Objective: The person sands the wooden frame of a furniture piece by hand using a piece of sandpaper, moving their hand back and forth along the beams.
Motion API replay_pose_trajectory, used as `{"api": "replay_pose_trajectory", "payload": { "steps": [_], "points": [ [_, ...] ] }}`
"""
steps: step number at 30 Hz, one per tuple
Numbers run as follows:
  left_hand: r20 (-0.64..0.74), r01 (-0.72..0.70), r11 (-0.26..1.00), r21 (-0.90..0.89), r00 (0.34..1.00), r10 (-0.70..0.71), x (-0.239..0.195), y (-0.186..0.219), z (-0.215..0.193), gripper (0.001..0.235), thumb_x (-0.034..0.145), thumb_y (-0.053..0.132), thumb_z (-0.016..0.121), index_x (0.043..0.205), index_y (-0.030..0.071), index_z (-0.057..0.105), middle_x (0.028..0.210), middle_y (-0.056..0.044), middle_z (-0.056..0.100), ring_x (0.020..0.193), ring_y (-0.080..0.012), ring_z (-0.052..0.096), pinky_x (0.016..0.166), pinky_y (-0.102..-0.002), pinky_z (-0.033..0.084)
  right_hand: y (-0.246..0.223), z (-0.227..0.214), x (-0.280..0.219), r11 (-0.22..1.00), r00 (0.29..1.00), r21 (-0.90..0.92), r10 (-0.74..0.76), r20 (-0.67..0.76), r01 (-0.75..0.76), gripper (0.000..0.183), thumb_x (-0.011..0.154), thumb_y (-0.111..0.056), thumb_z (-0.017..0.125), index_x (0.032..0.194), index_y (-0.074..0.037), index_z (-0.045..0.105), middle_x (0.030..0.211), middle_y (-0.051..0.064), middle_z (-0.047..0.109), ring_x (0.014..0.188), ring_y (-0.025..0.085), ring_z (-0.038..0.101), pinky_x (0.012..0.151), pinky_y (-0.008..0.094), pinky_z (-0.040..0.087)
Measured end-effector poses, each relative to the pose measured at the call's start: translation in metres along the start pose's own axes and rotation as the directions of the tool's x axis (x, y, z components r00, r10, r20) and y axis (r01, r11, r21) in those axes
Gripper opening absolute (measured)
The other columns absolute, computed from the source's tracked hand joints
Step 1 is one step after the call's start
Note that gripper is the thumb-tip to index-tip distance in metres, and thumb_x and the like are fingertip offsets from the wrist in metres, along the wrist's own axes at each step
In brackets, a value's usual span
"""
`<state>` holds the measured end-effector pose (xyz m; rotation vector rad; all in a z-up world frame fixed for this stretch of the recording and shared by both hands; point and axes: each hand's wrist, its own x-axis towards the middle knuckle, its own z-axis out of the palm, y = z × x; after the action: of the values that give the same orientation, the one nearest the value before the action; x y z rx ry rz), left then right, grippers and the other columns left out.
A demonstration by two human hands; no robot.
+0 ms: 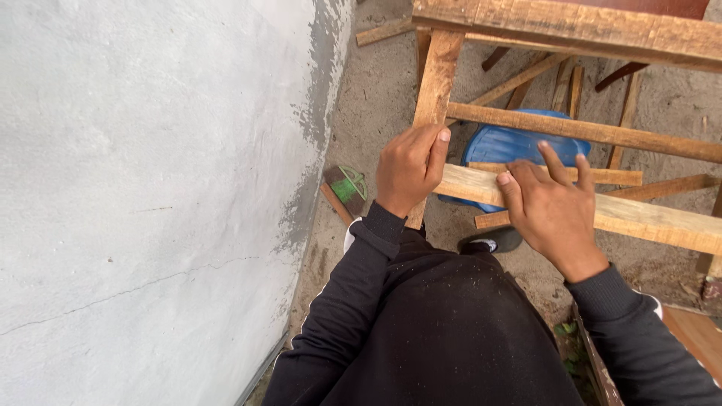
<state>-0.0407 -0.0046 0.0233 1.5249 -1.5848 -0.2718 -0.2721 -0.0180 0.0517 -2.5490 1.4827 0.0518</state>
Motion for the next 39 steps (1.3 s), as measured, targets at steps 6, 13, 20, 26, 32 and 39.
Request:
{"api": "replay_pose_trajectory", "payload": {
  "steps": [6,13,20,26,32,39],
  "points": [
    [0.069,-0.001,1.000,0.024,0.998,0.000,0.009,0.020,-0.012,0.022,0.105,0.019,0.058,0.100,0.004,0.072,0.085,-0.011,0.071,0.077,-0.0266,0.066,0.069,-0.040,0.051,-0.039,0.020,0.019,0.980,0.995,0.194,-0.016,-0.097,0.035,0.047,0.111,-0.043,0.037,0.114,-0.012,0.073,0.120,0.010,0.075,0.136,0.027,0.059,0.119,0.060,0.034],
    [0.231,-0.104,0.994,0.034,0.969,0.093,-0.012,0.070,0.028,0.026,0.103,0.023,0.055,0.112,0.004,0.070,0.117,-0.015,0.071,0.125,-0.0342,0.061,0.111,-0.051,0.041,0.056,0.006,-0.024,0.995,0.991,0.032,0.098,-0.090,-0.095,0.052,0.106,-0.043,0.032,0.106,-0.019,0.078,0.109,0.006,0.079,0.129,0.026,0.062,0.120,0.065,0.031],
    [0.372,-0.090,0.963,0.252,0.928,-0.011,-0.027,0.100,0.101,0.037,0.105,0.032,0.044,0.111,0.008,0.071,0.105,-0.011,0.075,0.101,-0.0272,0.068,0.100,-0.050,0.042,0.082,0.032,-0.024,0.998,0.993,0.020,0.058,-0.106,-0.056,0.063,0.107,-0.047,0.021,0.107,-0.013,0.073,0.120,0.010,0.075,0.131,0.033,0.059,0.117,0.066,0.028],
    [0.382,0.064,0.945,0.321,0.904,-0.191,-0.025,0.109,0.094,0.044,0.107,0.034,0.046,0.081,0.010,0.073,0.070,-0.009,0.070,0.062,-0.0231,0.062,0.087,-0.044,0.048,0.135,0.011,-0.044,0.997,0.992,-0.019,0.074,0.105,-0.072,0.064,0.105,-0.050,0.018,0.106,-0.018,0.074,0.120,0.005,0.075,0.137,0.028,0.055,0.123,0.064,0.026],
    [0.243,0.068,0.940,0.334,0.957,-0.156,-0.021,0.126,0.094,0.044,0.100,0.030,0.052,0.069,0.008,0.072,0.064,-0.009,0.067,0.059,-0.0254,0.062,0.082,-0.044,0.047,0.202,-0.005,-0.082,0.974,0.967,-0.035,0.227,0.116,-0.225,0.067,0.106,-0.052,0.016,0.116,-0.018,0.074,0.111,0.006,0.078,0.133,0.028,0.060,0.124,0.065,0.028],
    [0.325,0.094,0.947,0.308,0.925,-0.198,-0.018,0.124,0.086,0.038,0.103,0.032,0.055,0.080,0.007,0.073,0.074,-0.010,0.071,0.076,-0.0272,0.066,0.085,-0.045,0.047,0.138,0.015,-0.046,0.992,0.992,0.089,0.083,0.091,-0.091,0.069,0.106,-0.052,0.016,0.098,-0.015,0.075,0.112,0.008,0.075,0.129,0.026,0.061,0.120,0.061,0.031]
  ]
}}
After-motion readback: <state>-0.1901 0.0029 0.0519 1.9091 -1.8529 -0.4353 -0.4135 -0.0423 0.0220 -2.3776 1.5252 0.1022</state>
